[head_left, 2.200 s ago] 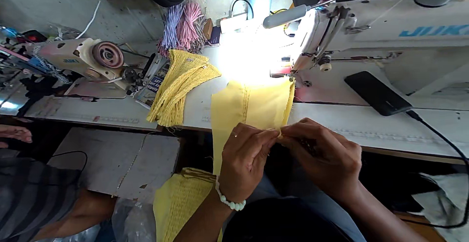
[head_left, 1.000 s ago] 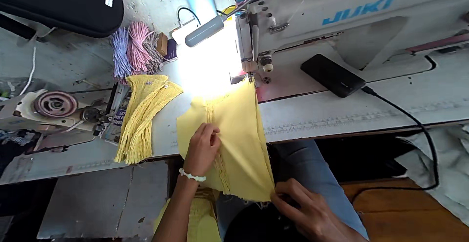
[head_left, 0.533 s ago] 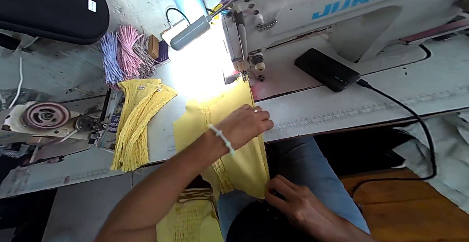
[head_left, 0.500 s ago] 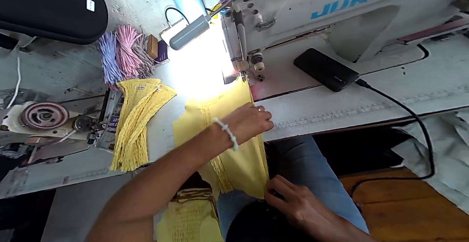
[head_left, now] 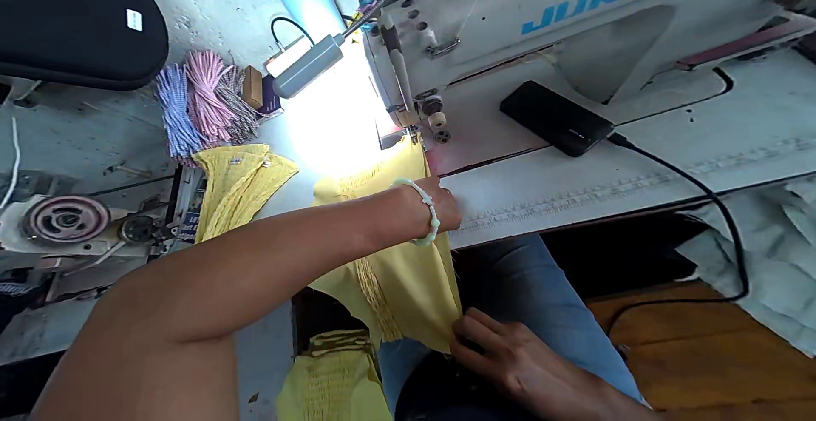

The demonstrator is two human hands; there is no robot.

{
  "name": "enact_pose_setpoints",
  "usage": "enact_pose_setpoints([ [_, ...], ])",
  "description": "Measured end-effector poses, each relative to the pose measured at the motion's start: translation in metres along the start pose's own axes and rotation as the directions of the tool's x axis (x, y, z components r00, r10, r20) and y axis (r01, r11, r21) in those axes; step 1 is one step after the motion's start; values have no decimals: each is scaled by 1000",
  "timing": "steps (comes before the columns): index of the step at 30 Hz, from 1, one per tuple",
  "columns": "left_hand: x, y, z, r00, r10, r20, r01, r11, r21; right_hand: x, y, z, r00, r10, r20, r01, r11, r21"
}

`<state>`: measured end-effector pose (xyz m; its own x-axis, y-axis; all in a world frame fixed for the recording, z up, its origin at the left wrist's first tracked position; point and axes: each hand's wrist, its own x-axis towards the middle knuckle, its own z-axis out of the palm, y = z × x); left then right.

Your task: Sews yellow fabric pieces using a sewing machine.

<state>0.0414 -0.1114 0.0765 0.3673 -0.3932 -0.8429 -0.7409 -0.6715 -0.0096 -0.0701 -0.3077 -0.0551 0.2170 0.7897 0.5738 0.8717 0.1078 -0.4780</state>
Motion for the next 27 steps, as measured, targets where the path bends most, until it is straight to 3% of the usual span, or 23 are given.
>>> enact_pose_setpoints([
  [7,4,-1,-12,992,-77,100,74,997,29,1,0,1,1000,8,23,-9,999,40],
  [11,1,-11,-19,996,-51,74,66,976,-210,1,0,2,1000,7,18,-8,999,43],
  [14,-2,-19,-12,997,50,-55,-64,949,-307,0,-2,1,1000,9,8,-9,999,50],
  [16,-4,-20,3,964,96,-249,-180,922,-344,-1,-3,0,1000,-1,5,1,999,52],
  [19,2,-7,40,839,-3,-544,-237,898,-371,-7,-5,-4,1000,-5,-1,5,999,33],
  [21,4,16,64,727,-249,-640,-127,867,-482,-14,-4,-7,1000,25,-1,-25,1000,5],
  [24,12,56,84,475,-664,-578,113,697,-708,-23,-2,-10,998,68,-6,-68,997,-32],
  [27,33,73,110,260,-786,-560,160,607,-778,-25,-1,-13,996,86,1,-86,996,-37],
])
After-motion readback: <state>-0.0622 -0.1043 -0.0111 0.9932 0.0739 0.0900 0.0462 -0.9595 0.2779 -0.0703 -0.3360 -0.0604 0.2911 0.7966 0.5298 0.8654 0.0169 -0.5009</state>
